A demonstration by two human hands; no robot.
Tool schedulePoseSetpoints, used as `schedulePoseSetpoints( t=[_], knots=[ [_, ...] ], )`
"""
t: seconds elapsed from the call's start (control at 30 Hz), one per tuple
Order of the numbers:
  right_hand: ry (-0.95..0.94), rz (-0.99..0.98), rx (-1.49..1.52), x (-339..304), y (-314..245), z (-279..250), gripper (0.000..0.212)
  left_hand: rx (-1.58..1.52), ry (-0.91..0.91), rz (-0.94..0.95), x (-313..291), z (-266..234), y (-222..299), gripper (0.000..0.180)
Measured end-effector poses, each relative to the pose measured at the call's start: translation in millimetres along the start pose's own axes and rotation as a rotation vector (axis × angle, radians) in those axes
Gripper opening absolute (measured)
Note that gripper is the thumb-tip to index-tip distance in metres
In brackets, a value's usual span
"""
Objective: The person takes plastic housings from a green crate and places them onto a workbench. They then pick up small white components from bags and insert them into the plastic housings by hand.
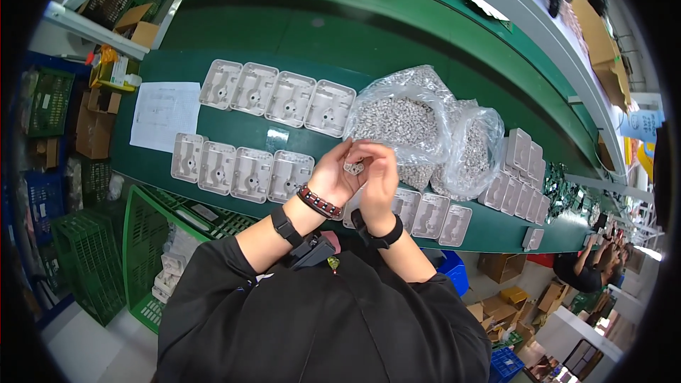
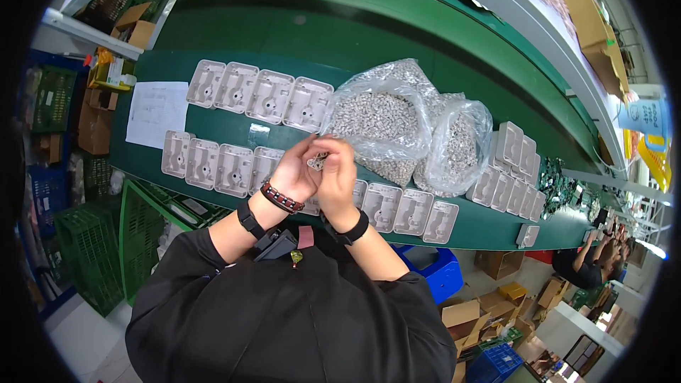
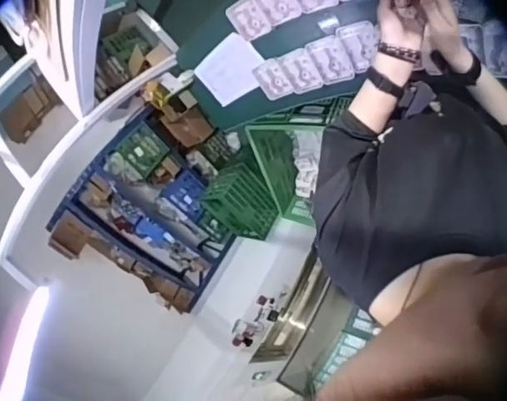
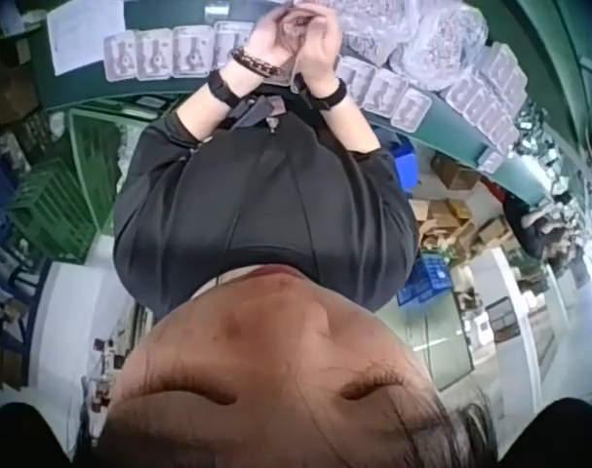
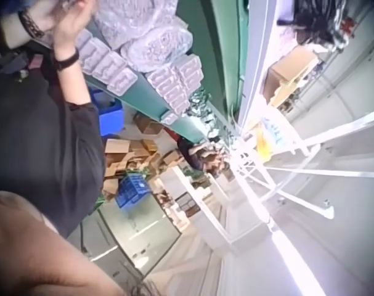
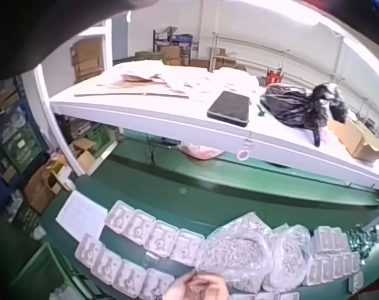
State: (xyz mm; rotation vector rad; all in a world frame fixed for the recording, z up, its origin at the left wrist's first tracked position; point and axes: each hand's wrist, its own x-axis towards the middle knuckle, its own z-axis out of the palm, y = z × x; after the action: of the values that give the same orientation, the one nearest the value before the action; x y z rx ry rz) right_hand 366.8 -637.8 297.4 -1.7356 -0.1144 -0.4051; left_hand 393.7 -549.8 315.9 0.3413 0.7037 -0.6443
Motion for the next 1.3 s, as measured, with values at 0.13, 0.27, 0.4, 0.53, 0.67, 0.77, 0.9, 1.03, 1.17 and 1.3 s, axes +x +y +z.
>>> schedulePoseSetpoints(
  t=[0.13,0.27,0.4,0.53,0.67,0.77,0.9,1.03,1.17,1.3],
  knots=[
    [0.039,0.452,0.498,17,-8,9,0.044,0.164,-0.577,-0.117,3,-37,33,0.029],
    [-0.128,0.615,0.647,31,-12,17,0.053,0.728,-0.359,0.131,-14,-25,35,0.026],
    [-0.23,0.577,0.522,33,-7,28,0.058,1.057,-0.381,0.375,-2,-33,41,0.026],
    [-0.297,0.583,0.496,36,0,25,0.043,0.602,-0.41,-0.094,-5,-35,62,0.023],
    [-0.427,0.275,0.082,44,9,10,0.021,0.277,-0.633,-0.347,5,-50,81,0.021],
    [-0.57,0.181,-0.009,51,13,0,0.011,0.393,-0.513,-0.29,6,-50,78,0.021],
    [-0.828,0.506,-0.101,65,12,-6,0.008,0.666,-0.467,-0.143,7,-55,78,0.022],
    [-0.631,0.78,0.175,61,22,6,0.011,0.76,-0.431,-0.075,14,-56,80,0.024],
    [-0.876,0.222,-0.114,103,12,12,0.013,0.617,-0.421,-0.097,18,-52,93,0.025],
    [-1.031,-0.272,-0.319,162,4,33,0.011,0.586,-0.416,0.009,23,-36,122,0.026]
  ],
)
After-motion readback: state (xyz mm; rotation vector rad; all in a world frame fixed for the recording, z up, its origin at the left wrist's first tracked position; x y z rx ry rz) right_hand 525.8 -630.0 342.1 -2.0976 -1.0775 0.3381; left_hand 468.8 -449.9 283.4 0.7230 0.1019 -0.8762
